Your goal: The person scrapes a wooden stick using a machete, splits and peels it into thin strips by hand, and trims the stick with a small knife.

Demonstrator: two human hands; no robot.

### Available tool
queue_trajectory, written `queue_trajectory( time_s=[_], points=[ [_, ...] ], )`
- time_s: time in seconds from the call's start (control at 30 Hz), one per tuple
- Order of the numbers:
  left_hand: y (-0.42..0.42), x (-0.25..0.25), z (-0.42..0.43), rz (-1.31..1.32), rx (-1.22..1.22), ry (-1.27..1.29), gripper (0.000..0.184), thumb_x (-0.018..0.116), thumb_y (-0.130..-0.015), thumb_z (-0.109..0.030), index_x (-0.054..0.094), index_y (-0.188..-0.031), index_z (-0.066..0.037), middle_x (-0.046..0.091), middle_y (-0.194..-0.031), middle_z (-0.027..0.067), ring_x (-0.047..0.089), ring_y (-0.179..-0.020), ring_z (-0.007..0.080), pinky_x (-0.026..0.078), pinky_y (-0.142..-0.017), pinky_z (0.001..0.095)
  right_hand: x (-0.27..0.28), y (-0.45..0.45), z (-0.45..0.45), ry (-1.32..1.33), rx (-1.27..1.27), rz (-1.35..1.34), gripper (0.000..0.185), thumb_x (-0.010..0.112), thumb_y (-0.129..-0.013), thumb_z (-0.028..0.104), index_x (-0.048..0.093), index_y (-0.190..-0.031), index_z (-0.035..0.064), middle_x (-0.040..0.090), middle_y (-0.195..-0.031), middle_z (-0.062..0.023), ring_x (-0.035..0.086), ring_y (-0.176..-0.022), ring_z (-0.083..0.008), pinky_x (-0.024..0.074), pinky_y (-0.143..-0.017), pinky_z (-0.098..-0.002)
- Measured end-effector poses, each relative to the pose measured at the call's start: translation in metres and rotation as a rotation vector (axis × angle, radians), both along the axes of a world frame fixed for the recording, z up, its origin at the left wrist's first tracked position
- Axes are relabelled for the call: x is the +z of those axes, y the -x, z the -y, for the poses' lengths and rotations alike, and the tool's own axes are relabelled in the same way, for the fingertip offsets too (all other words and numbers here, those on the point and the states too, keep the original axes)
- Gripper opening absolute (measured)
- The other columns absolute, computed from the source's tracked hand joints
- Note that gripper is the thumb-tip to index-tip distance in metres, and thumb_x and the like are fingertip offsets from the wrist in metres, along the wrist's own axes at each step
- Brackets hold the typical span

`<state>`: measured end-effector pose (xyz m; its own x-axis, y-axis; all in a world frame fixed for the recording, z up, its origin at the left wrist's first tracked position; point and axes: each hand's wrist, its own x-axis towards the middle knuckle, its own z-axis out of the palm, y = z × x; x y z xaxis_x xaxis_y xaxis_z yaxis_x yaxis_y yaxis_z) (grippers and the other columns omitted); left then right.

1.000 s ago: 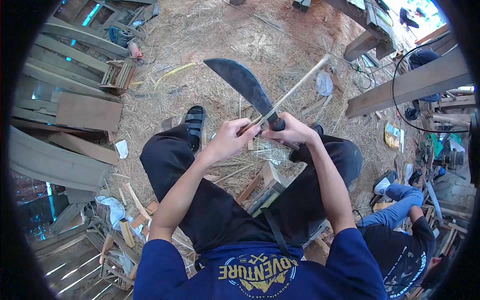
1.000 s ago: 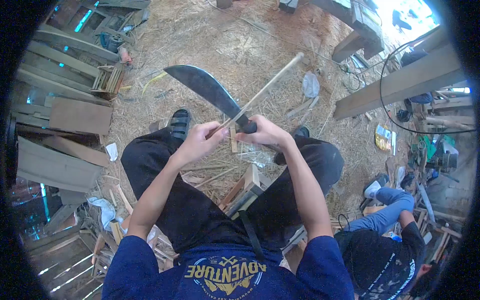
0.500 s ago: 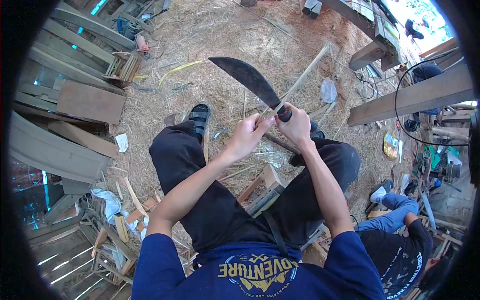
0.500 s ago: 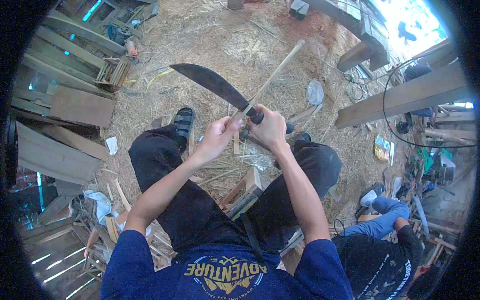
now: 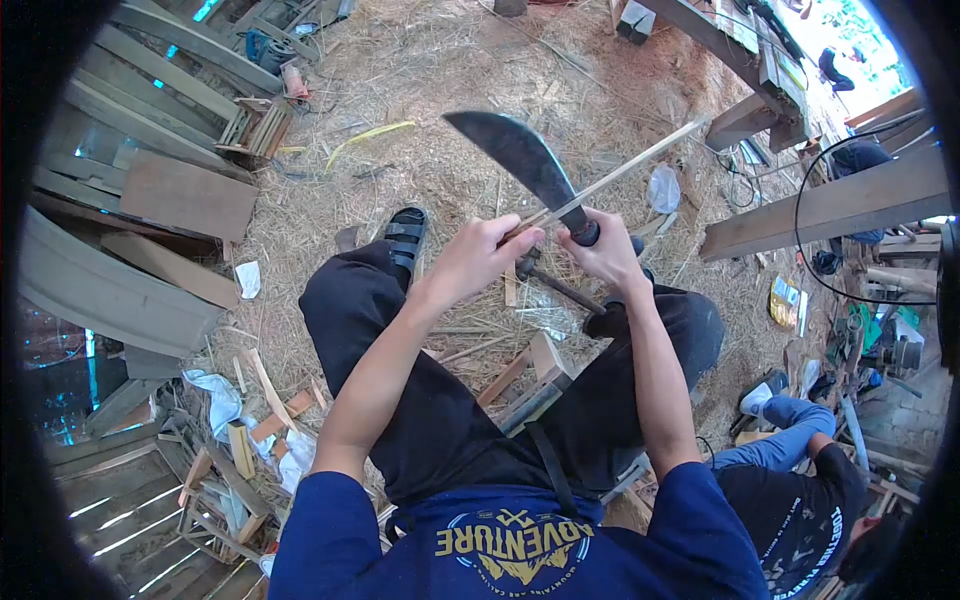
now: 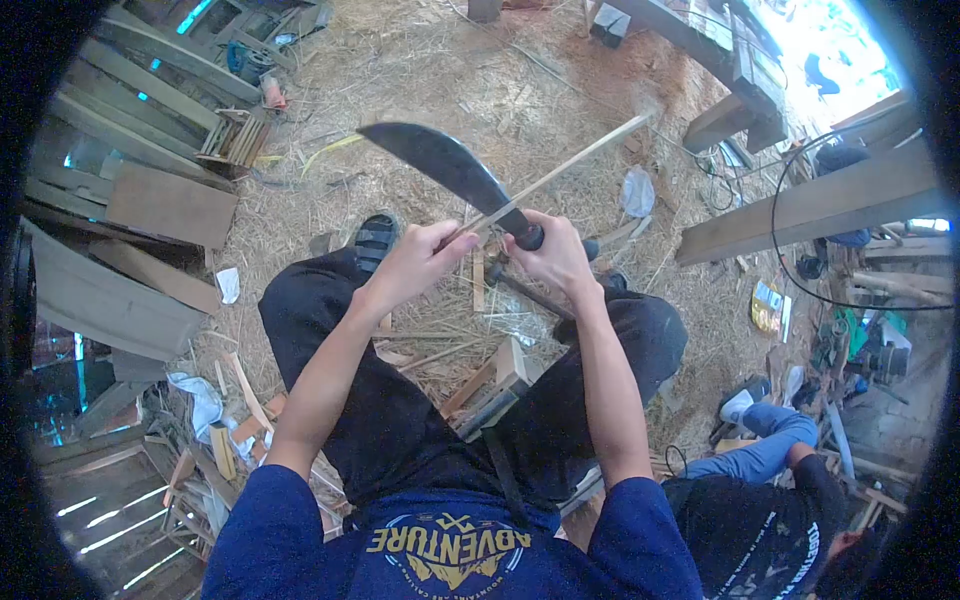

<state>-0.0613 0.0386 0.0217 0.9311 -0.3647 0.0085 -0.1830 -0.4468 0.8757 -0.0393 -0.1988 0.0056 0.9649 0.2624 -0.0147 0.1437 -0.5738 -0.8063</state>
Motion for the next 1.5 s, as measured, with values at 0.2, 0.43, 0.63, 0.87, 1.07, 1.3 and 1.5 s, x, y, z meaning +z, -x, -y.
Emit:
queue_trajectory(
  time_s=[0.2,0.43,0.63,0.87,1.07,1.3,1.5],
  points=[
    [0.007,0.015,0.005,-0.022,-0.005,-0.032,0.043,0.060,-0.102,-0.037,0.058,-0.083,0.002,0.048,-0.054,0.0107,0.042,-0.050,0.0140,0.037,-0.049,0.0365,0.001,0.005,0.005,-0.010,-0.040,-0.126,0.027,0.076,-0.089,0.025,0.071,-0.092,-0.0013,0.063,-0.067,0.0004,0.054,-0.061,-0.0068,0.0444,-0.056,-0.0282],
    [0.001,0.015,0.003,0.029,-0.060,-0.073,0.042,0.059,-0.102,-0.037,0.059,-0.084,0.001,0.052,-0.056,0.0130,0.047,-0.049,0.0165,0.038,-0.050,0.0375,-0.001,0.006,0.020,0.077,-0.098,-0.077,0.036,0.077,-0.084,0.033,0.075,-0.109,0.0069,0.072,-0.078,-0.0129,0.070,-0.071,-0.0234,0.0534,-0.072,-0.0369],
    [0.014,0.008,0.007,-0.096,-0.003,-0.064,0.044,0.058,-0.103,-0.038,0.057,-0.085,0.002,0.050,-0.057,0.0130,0.045,-0.051,0.0174,0.039,-0.052,0.0382,-0.017,0.005,0.023,0.310,-0.158,0.284,0.027,0.078,-0.073,0.024,0.068,-0.095,0.0131,0.071,-0.075,-0.0134,0.070,-0.074,-0.0354,0.0549,-0.067,-0.0435],
    [0.015,0.012,0.019,-0.055,0.046,-0.024,0.045,0.058,-0.103,-0.039,0.057,-0.085,0.002,0.052,-0.058,0.0146,0.047,-0.052,0.0187,0.040,-0.053,0.0391,-0.026,0.004,0.012,0.293,-0.319,0.461,0.023,0.076,-0.072,0.020,0.061,-0.088,0.0126,0.067,-0.068,-0.0133,0.069,-0.067,-0.0356,0.0536,-0.061,-0.0448],
    [0.009,0.003,0.002,0.019,0.009,-0.115,0.044,0.056,-0.103,-0.039,0.058,-0.085,0.002,0.053,-0.060,0.0155,0.049,-0.053,0.0189,0.040,-0.053,0.0394,-0.018,0.007,0.009,0.068,-0.093,0.172,0.029,0.079,-0.071,0.019,0.061,-0.091,0.0084,0.068,-0.072,-0.0144,0.070,-0.072,-0.0339,0.0544,-0.065,-0.0426],
    [0.021,-0.017,0.008,-0.106,0.048,0.141,0.049,0.050,-0.106,-0.042,0.056,-0.084,0.001,0.048,-0.057,0.0055,0.047,-0.051,0.0128,0.041,-0.051,0.0350,-0.015,0.019,0.006,0.307,-0.192,0.463,0.029,0.082,-0.072,0.021,0.061,-0.089,0.0094,0.068,-0.074,-0.0106,0.070,-0.070,-0.0312,0.0529,-0.061,-0.0414],
    [0.011,-0.006,0.015,-0.524,0.056,0.440,0.051,0.043,-0.108,-0.049,0.059,-0.087,-0.004,0.049,-0.060,-0.0018,0.045,-0.050,0.0072,0.036,-0.046,0.0204,-0.016,0.013,0.001,0.394,-0.205,0.468,0.027,0.080,-0.074,0.024,0.060,-0.087,0.0107,0.067,-0.071,-0.0091,0.069,-0.067,-0.0308,0.0519,-0.059,-0.0418]
  ],
)
